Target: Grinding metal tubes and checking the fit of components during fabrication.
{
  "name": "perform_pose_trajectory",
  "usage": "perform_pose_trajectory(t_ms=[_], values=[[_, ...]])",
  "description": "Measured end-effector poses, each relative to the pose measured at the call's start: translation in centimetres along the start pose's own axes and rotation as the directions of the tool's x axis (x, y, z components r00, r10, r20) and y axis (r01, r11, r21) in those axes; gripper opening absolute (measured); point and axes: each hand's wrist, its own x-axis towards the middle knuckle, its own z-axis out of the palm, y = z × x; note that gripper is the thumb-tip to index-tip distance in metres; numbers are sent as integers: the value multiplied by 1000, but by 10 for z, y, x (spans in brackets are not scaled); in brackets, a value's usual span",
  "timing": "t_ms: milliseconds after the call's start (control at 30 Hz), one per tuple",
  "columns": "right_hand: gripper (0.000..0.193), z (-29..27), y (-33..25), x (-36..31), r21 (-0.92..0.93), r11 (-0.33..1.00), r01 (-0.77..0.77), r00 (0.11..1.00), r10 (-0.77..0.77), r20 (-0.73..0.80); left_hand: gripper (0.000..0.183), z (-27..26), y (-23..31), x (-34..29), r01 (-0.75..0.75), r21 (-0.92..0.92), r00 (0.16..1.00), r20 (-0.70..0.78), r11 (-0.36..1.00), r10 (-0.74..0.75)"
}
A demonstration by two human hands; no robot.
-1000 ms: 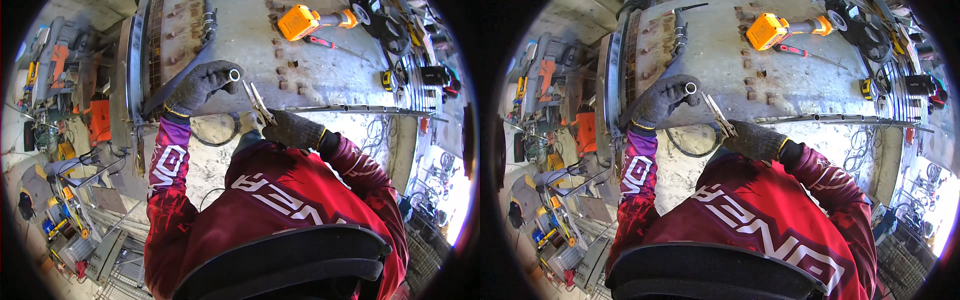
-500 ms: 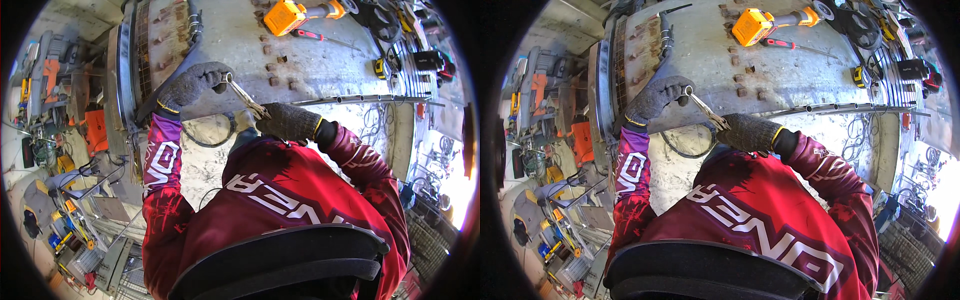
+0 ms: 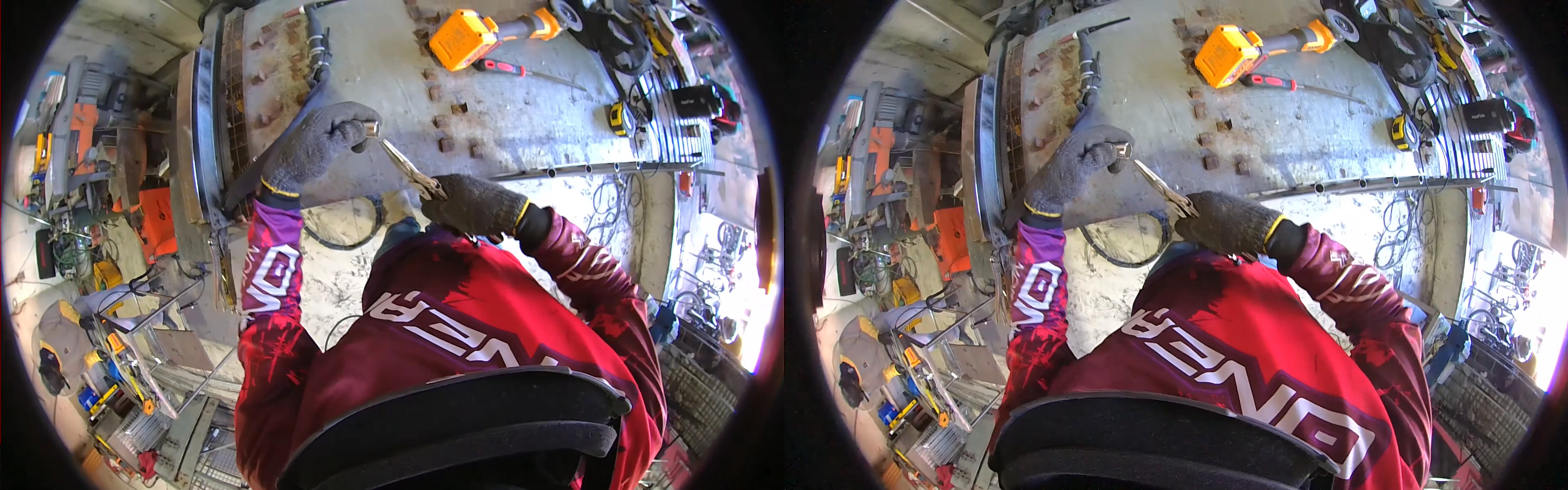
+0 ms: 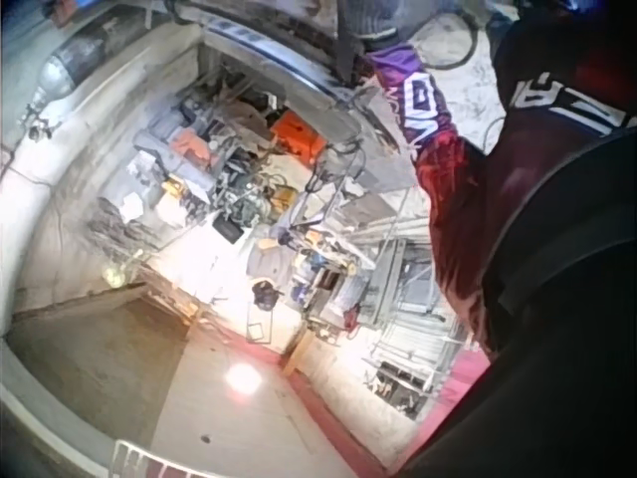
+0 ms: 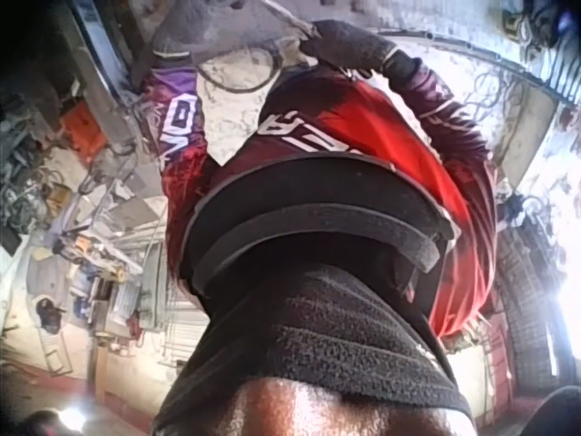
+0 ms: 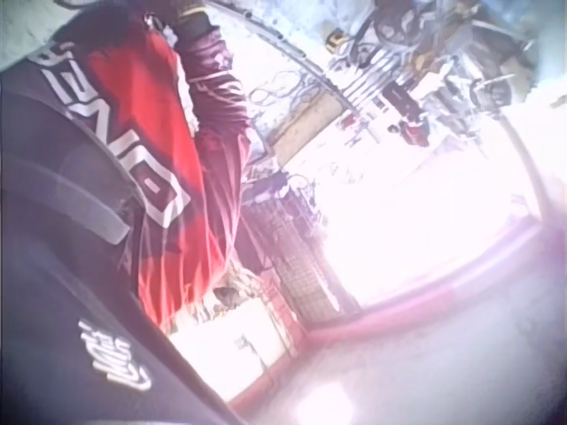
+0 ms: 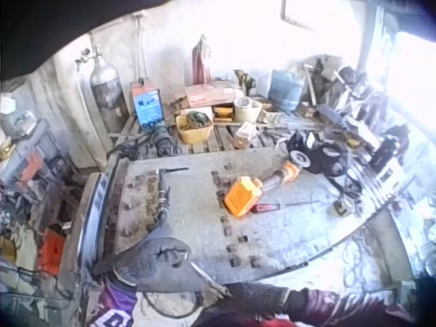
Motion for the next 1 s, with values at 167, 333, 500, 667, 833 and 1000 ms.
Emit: perform_pose_trajectory(t_ms=[167, 333, 500, 667, 833, 1000], values=[[23, 1, 3, -13, 135, 987, 86, 993, -75, -88, 38, 52, -6, -4, -309, -628, 924, -376, 714, 69], [23, 8, 14, -11, 268, 955, 126, 989, -101, -105, 48, 79, 19, 6, -499, -753, 864, -474, 430, 172], [45, 10, 13, -7, 245, 932, 266, 958, -226, -178, 46, 100, 47, 15, -475, -855, 879, -447, 207, 169], [41, 7, 18, -5, 147, 946, 288, 941, -252, -226, 45, 106, 30, 19, -459, -854, 887, -456, 244, 71], [40, 5, 24, -5, -9, 947, 322, 914, -314, -257, 44, 112, 31, 18, -421, -873, 905, -421, 248, 53], [40, 2, 16, -11, 5, 960, 281, 931, -271, -243, 44, 115, 27, 19, -408, -884, 911, -410, 229, 40]])
